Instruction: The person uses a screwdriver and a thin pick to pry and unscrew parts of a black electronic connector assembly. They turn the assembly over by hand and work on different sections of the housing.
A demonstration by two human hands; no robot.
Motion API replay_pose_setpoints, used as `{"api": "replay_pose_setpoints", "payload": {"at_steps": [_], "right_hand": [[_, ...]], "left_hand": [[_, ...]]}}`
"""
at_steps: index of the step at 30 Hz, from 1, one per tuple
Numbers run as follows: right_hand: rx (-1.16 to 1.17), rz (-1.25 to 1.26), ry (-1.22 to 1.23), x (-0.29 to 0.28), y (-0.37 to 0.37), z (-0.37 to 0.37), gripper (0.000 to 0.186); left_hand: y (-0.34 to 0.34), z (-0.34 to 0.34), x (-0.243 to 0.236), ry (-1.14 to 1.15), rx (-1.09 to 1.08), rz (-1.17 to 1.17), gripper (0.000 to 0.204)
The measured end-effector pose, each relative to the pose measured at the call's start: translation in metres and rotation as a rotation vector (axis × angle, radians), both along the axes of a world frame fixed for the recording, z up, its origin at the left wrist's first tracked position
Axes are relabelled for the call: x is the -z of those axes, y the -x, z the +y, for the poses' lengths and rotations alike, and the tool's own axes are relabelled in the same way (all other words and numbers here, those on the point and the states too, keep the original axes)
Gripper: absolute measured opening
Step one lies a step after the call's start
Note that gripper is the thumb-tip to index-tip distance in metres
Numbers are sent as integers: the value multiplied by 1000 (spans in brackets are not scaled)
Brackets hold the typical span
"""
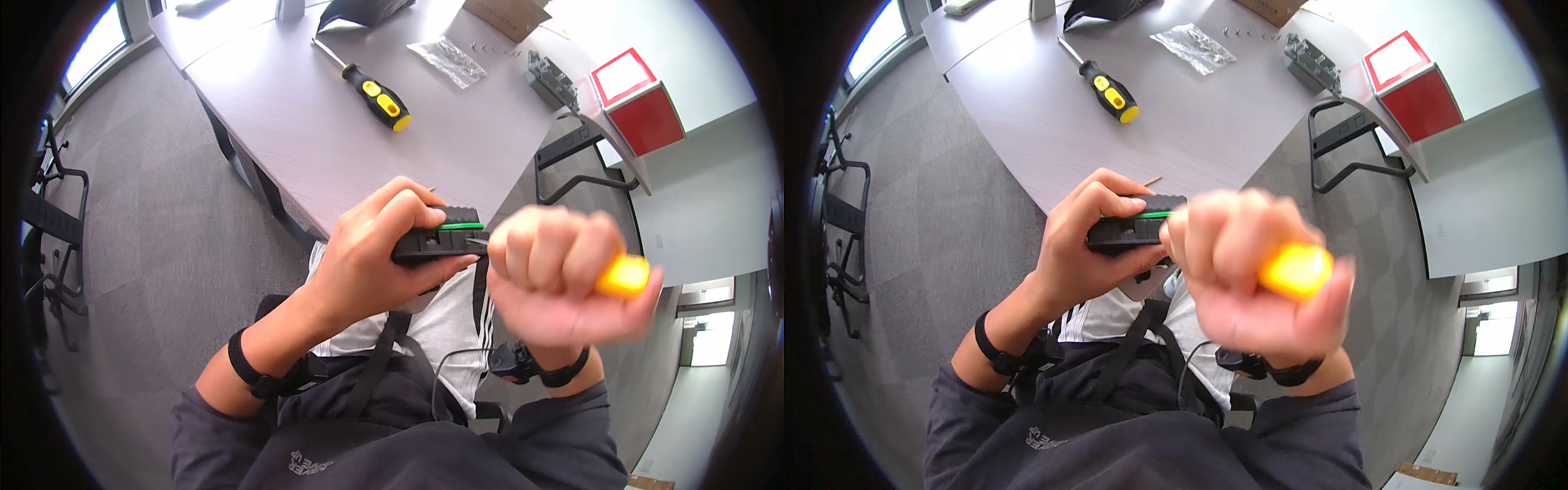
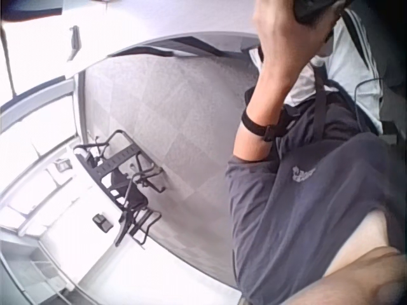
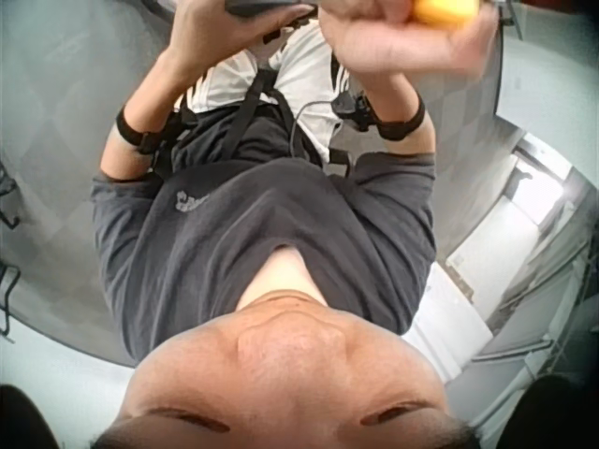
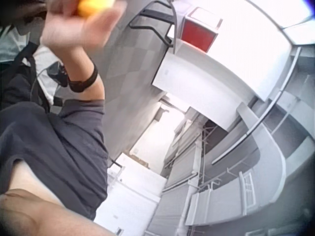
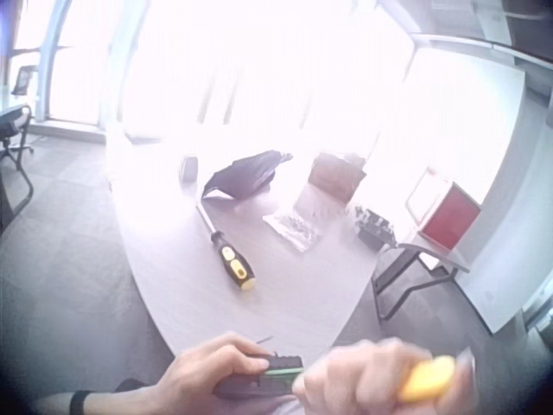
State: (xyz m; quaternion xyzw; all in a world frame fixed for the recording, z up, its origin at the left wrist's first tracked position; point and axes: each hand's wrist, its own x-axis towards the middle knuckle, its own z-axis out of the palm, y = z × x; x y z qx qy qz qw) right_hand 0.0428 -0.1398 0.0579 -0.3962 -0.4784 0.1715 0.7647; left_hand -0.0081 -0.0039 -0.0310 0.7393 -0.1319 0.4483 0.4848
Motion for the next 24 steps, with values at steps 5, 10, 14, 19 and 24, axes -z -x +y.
{"api": "replay_pose_setpoints", "payload": {"at_steps": [5, 10, 14, 19, 24], "right_hand": [[-41, 95, 58, -6, -10, 2, 54], [-8, 287, 230, -27, -15, 18, 56], [335, 368, 276, -27, 1, 41, 58], [213, 421, 240, -28, -9, 37, 57], [91, 473, 133, -19, -23, 26, 51]], "left_hand": [[2, -3, 3, 17, 15, 33, 42], [0, 0, -1, -17, -2, 9, 42], [1, 0, -1, -13, 5, 27, 42], [1, 1, -1, -5, -5, 19, 42], [3, -2, 0, 9, 9, 43, 43]]}}
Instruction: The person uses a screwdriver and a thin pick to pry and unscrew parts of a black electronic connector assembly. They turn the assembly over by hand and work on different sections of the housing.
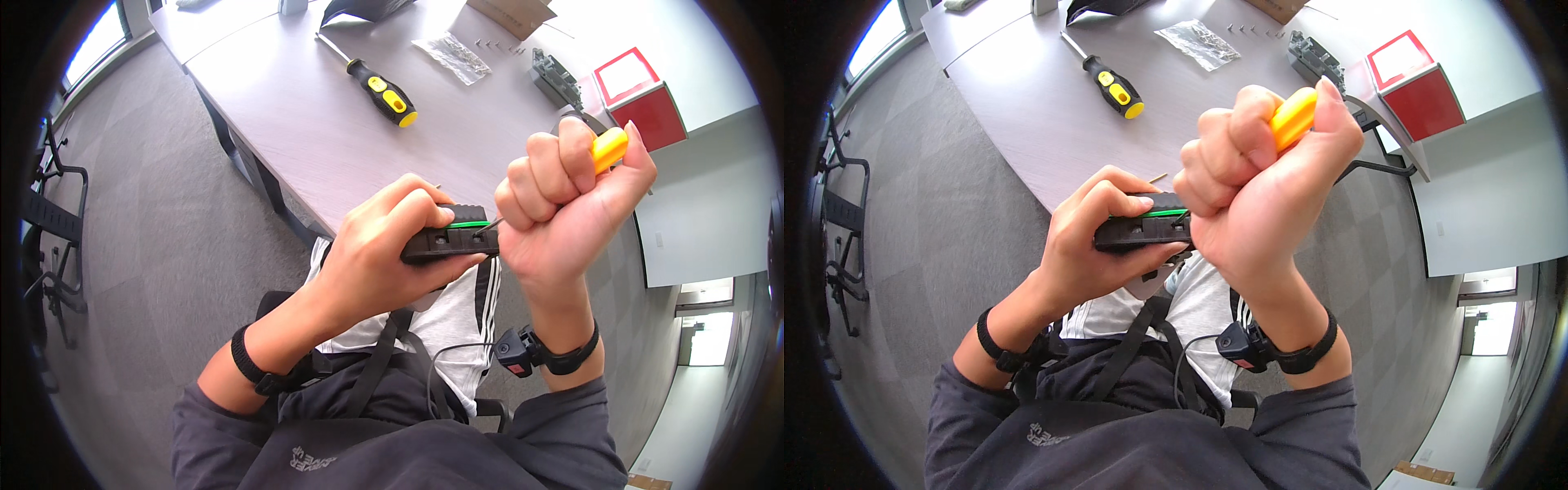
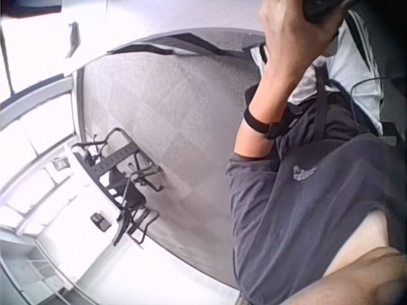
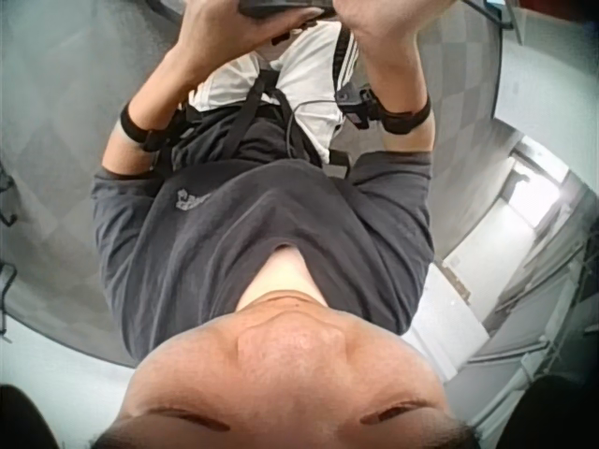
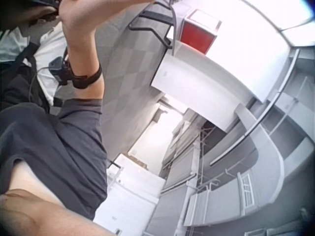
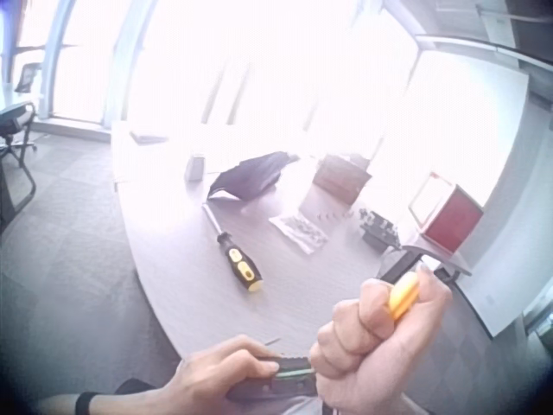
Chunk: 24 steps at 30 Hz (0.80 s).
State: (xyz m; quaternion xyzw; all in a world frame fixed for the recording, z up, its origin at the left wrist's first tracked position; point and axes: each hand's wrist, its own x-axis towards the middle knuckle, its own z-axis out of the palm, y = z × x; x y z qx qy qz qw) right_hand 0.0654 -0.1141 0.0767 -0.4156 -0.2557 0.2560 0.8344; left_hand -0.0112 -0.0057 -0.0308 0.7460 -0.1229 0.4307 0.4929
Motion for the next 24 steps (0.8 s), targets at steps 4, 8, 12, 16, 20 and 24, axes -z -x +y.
{"api": "replay_pose_setpoints", "payload": {"at_steps": [4, 8, 12, 16, 20, 24], "right_hand": [[-15, 32, 8, -1, -1, 4, 49], [4, 69, 24, -3, -4, 2, 48], [-8, 79, 7, 0, -8, 2, 46], [-224, -98, 14, -4, -22, 1, 37], [-3, -153, -26, -2, -20, 19, 46], [165, -71, 77, -5, -37, 40, 43]], "left_hand": [[1, 3, 0, -6, 6, -1, 43], [2, 4, -1, -61, 39, 39, 46], [-3, 9, -2, -32, 69, -15, 41], [-4, 21, -2, -54, 189, 58, 33], [-5, 24, -17, 17, 142, 195, 31], [1, 31, -36, 187, 136, 418, 37]]}}
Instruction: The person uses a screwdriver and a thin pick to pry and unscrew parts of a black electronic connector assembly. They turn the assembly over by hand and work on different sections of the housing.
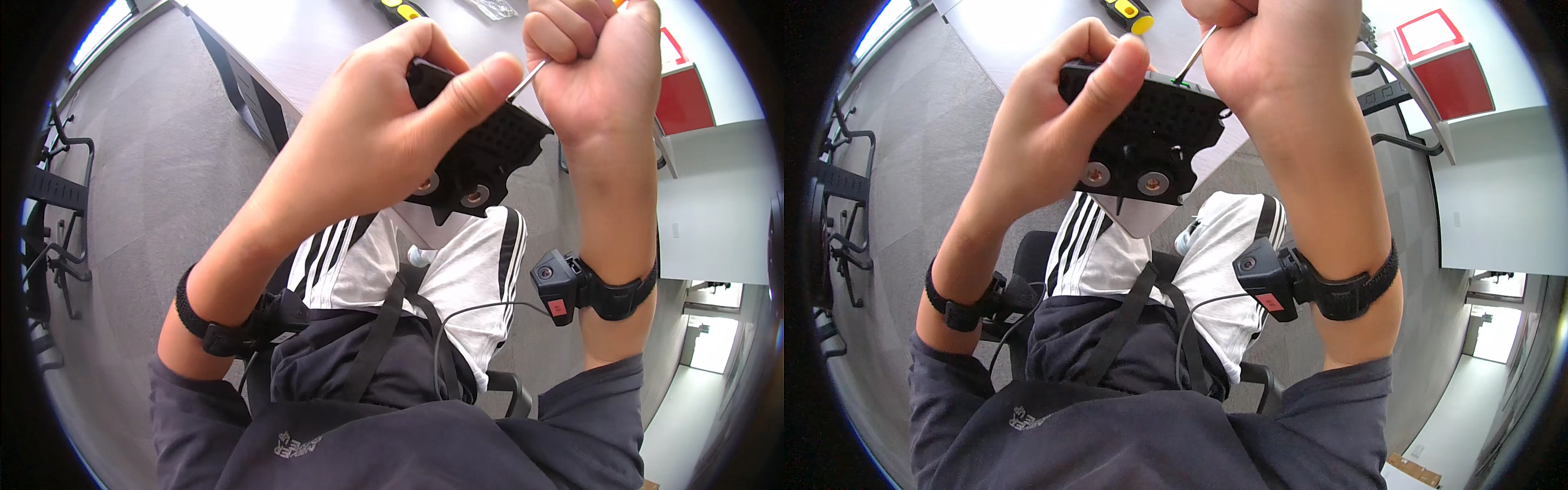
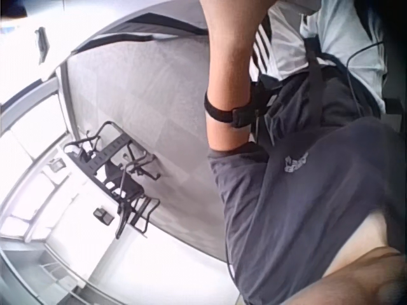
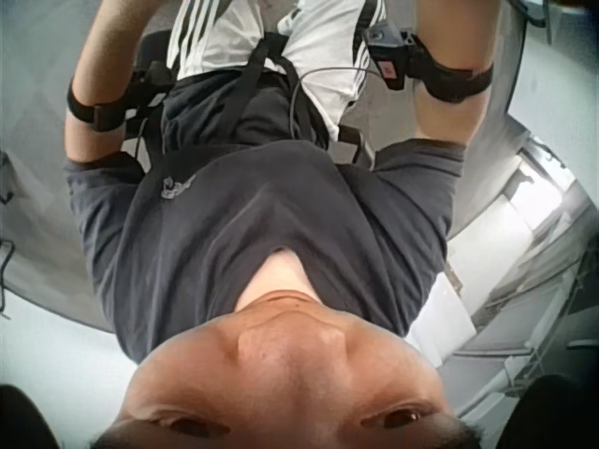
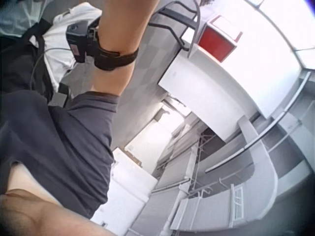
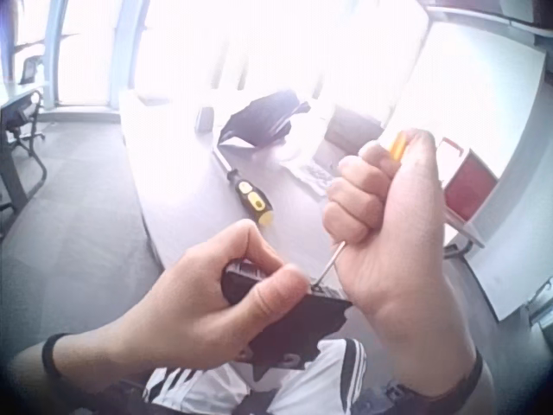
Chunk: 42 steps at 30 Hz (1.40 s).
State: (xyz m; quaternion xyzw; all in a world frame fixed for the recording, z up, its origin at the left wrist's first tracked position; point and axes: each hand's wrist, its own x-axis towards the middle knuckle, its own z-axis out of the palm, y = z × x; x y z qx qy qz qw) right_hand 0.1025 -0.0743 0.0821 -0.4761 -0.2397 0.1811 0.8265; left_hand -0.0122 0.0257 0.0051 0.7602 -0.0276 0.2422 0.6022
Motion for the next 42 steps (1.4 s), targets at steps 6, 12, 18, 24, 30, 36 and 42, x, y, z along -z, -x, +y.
{"api": "replay_pose_setpoints", "payload": {"at_steps": [6, 12, 18, 24, 30, 36, 42], "right_hand": [[-93, 166, -80, 10, -28, 8, 39], [-27, 283, -34, 9, -20, 17, 32], [-59, 343, -69, 15, -29, 13, 30], [-110, 555, -64, 21, -35, 11, 30], [-7, 142, -58, 12, -15, 1, 34], [33, 202, -55, 1, 5, -5, 38], [-78, 245, -56, 1, 2, -14, 36]], "left_hand": [[-12, 4, 0, 105, -57, 17, 56], [-12, 8, -4, 64, -41, 137, 39], [-9, 2, -9, 90, -50, 148, 37], [-7, -1, -6, 90, -72, 145, 39], [-5, -5, -12, 37, -65, 150, 39], [1, -6, -11, -23, -84, 128, 38], [1, -10, -16, -67, -72, 131, 36]]}}
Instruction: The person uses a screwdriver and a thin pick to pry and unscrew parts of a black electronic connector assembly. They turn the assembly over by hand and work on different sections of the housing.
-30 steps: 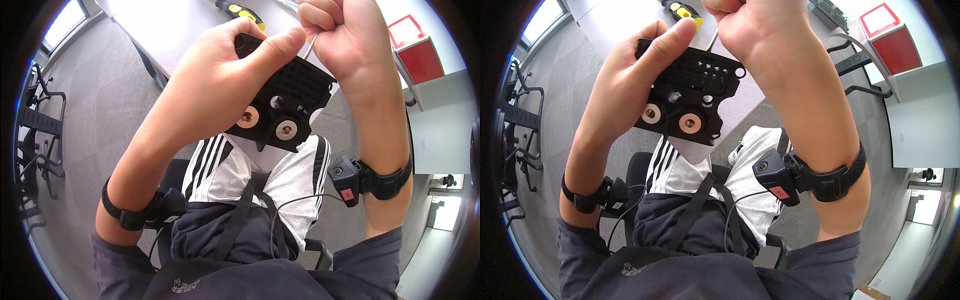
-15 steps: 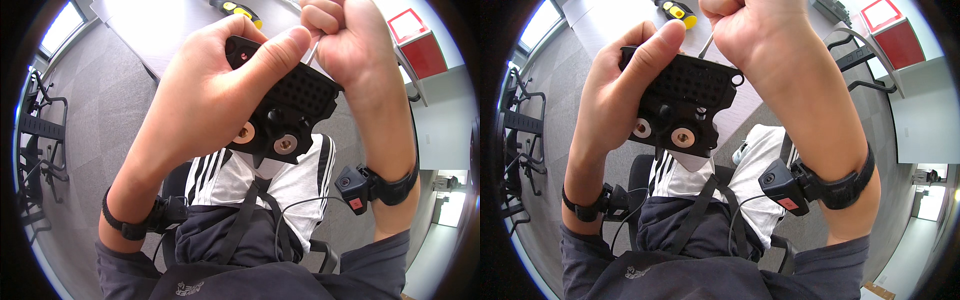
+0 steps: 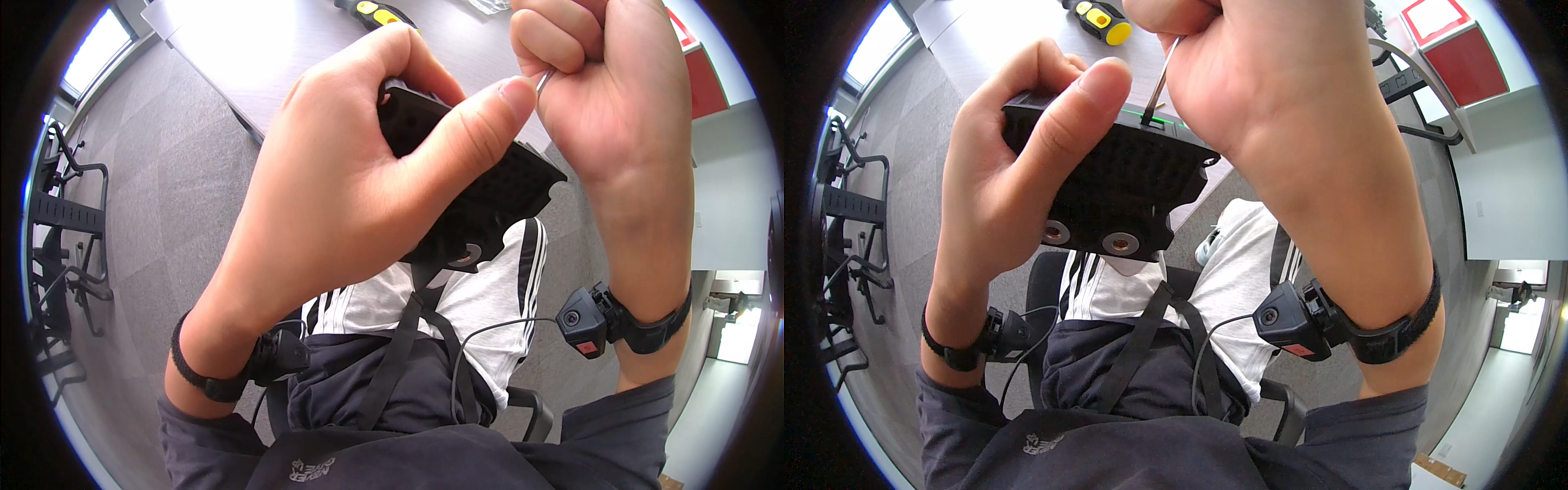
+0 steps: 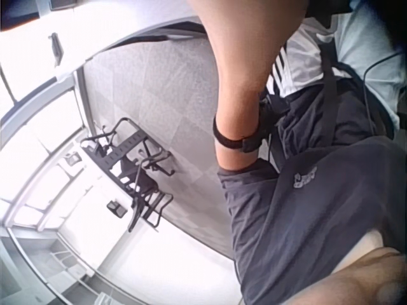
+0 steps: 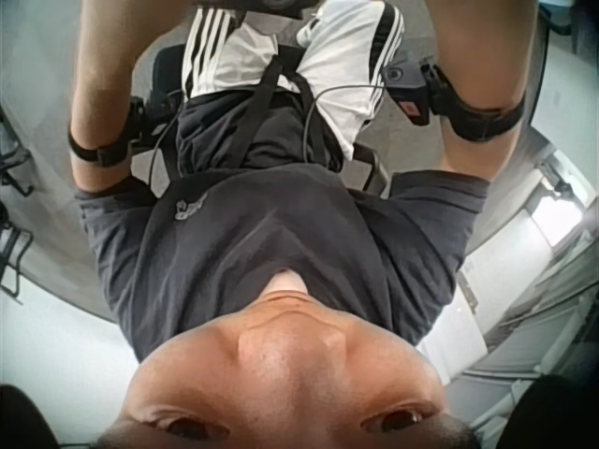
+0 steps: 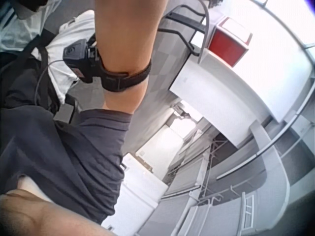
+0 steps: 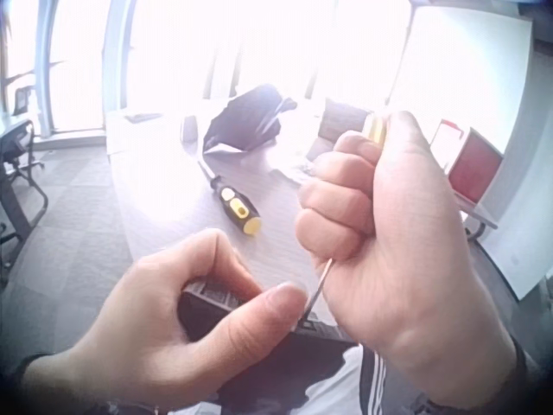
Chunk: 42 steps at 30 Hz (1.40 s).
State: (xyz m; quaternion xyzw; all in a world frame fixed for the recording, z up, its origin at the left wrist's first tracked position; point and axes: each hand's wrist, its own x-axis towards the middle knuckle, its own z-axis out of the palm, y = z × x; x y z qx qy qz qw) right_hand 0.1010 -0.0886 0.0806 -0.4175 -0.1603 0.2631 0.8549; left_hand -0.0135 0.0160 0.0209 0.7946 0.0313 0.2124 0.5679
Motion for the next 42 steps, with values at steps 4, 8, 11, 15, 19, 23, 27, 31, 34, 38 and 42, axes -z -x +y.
{"api": "replay_pose_setpoints", "payload": {"at_steps": [4, 8, 11, 15, 19, 23, 27, 31, 34, 38, 42], "right_hand": [[-321, -163, -120, 2, -8, -21, 34], [-378, -288, -264, 19, 3, -41, 33], [-274, -302, -309, 24, 20, -48, 37], [-177, -353, -403, 23, 44, -46, 43], [-131, -472, -497, 28, 57, -43, 44], [-93, -526, -507, 27, 65, -40, 42], [5, -646, -311, 28, 69, -49, 41], [7, -683, -276, 28, 69, -52, 43], [-33, -594, -244, 25, 67, -49, 43], [-71, -812, -267, 26, 72, -34, 43], [-68, -663, -268, 25, 70, -35, 45]], "left_hand": [[5, 3, 13, -87, 41, -145, 29], [10, 2, 25, -28, 80, -272, 36], [9, 6, 39, -92, 125, -343, 54], [9, 7, 44, -215, 178, -494, 64], [8, 3, 47, -218, 172, -523, 61], [11, 0, 46, -202, 168, -513, 64], [12, -2, 48, -201, 142, -528, 62], [11, -5, 49, -184, 127, -544, 62], [14, -4, 53, -197, 118, -541, 62], [12, -6, 53, -200, 96, -555, 62], [9, -7, 53, -206, 35, -584, 60]]}}
